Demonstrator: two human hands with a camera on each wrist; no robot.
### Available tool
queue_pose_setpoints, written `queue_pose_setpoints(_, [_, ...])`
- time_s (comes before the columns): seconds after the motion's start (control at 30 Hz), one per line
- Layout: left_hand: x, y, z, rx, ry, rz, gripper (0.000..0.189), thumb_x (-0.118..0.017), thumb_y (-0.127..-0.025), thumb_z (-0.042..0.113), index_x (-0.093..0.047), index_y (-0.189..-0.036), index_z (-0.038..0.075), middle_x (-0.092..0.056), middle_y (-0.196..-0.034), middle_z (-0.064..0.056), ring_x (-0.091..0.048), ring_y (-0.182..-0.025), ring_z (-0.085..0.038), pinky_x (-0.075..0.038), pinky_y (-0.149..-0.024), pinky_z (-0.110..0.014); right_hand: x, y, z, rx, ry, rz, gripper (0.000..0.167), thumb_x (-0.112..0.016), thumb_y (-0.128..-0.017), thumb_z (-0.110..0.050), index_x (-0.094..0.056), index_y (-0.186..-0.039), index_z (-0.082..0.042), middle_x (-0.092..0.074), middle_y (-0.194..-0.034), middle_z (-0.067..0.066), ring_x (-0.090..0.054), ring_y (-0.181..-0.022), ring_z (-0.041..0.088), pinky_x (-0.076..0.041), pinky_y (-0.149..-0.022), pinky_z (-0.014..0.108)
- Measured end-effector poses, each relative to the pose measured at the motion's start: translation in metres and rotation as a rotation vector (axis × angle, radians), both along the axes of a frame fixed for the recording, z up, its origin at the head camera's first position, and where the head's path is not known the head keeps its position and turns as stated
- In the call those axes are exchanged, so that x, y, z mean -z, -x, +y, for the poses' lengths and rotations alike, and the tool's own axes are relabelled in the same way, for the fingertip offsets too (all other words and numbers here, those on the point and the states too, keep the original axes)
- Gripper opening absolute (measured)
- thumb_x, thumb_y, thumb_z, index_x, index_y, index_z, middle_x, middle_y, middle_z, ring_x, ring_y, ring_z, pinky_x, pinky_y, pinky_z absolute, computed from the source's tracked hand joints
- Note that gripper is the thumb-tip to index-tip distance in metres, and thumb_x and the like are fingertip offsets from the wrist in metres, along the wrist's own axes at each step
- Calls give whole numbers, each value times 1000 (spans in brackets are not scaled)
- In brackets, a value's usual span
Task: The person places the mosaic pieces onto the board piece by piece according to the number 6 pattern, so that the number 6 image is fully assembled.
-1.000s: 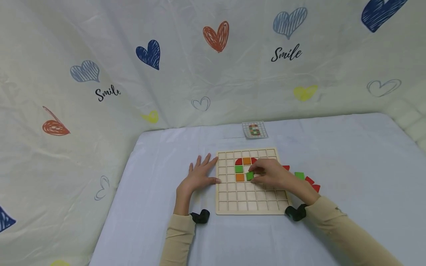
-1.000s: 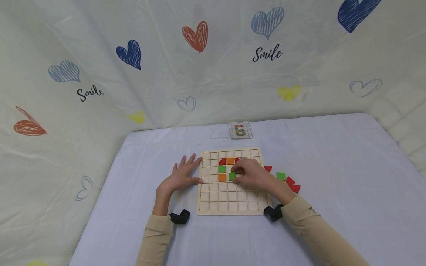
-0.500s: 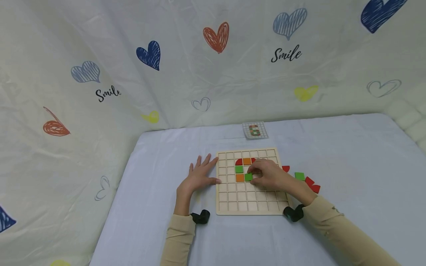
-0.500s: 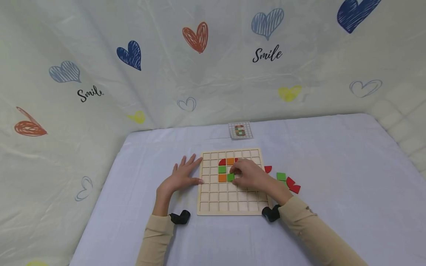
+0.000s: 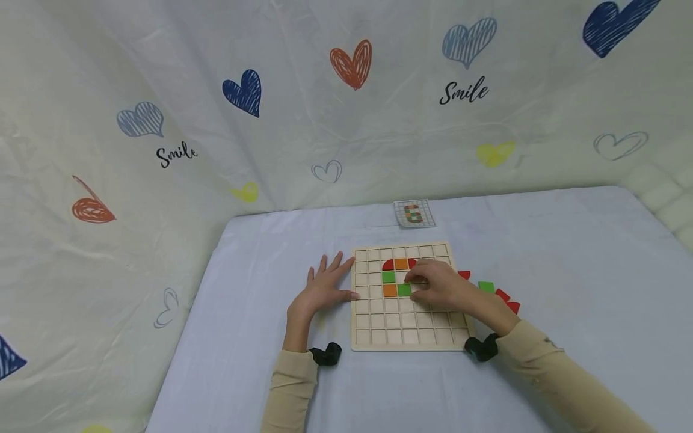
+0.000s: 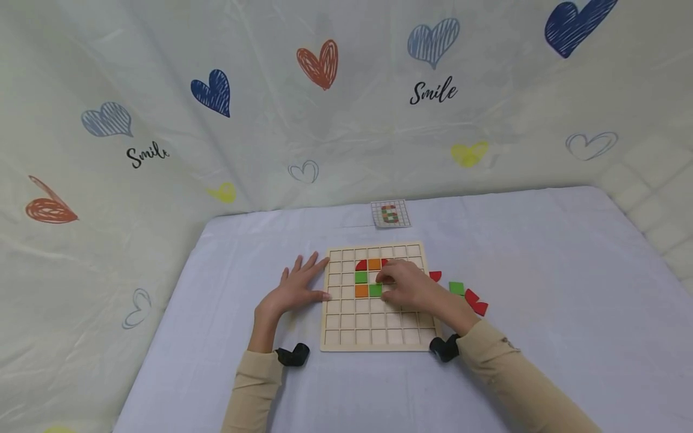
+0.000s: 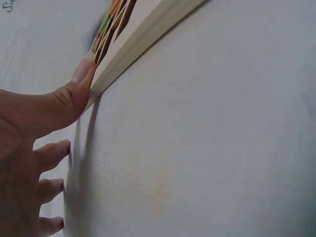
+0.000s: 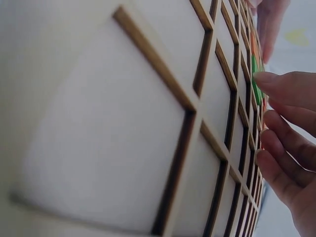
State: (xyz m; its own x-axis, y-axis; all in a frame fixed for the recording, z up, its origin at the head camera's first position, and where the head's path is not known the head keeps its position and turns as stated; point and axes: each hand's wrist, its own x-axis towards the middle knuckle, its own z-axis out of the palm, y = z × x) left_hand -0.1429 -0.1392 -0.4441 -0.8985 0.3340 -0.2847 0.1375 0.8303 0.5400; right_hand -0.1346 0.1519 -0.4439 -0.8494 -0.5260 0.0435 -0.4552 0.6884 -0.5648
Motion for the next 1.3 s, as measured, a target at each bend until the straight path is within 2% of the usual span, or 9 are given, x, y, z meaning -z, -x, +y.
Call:
queue_pose_setpoints(0.27, [1,0,-1,-5,9,4,88,-79,-89,40,-34,-163,22,-15,-173,-8,2,-160,-41,0,-124,-68,-2,-3,20,14,0,25,21,-83,-82,-6,-76,-101,-6,-70,-98,1,-64,-89,18,-55,-81,38])
queue_pose_setpoints(0.5, [-1,0,0,-7,15,6,88,-79,-89,41,-34,-163,22,-15,-173,-9,1,-160,-41,0,-124,-68,-8,-4,39,44,6,-34,22,-81,-84,-5,-75,-105,-3,-71,-98,2,-64,-91,18,-56,-82,37])
queue_pose_setpoints(0.8, [-2,-1,1,-6,10,-1,88,-79,-90,41,-33,-163,23,-14,-173,-8,3,-160,-40,1,-124,-67,-12,-8,65,90,13,-47,23,-80,-84,-4,-76,-106,-2,-66,-93,0,-56,-83,17,-48,-70,26])
queue_pose_setpoints(1.03, [-1,1,1,-18,25,-4,89,-79,-89,41,-33,-163,24,-13,-173,-7,3,-160,-39,2,-125,-66,-13,-8,83,88,-15,46,21,-79,-84,0,-76,-105,-1,-72,-98,4,-66,-87,21,-58,-77,40])
queue_pose_setpoints(1.3, [2,1,1,-11,34,-8,90,-79,-89,42,-32,-163,25,-12,-174,-6,4,-160,-38,1,-125,-66,-9,-6,94,129,-57,43,29,-81,-84,-2,-74,-112,1,-70,-101,8,-63,-90,24,-56,-77,39])
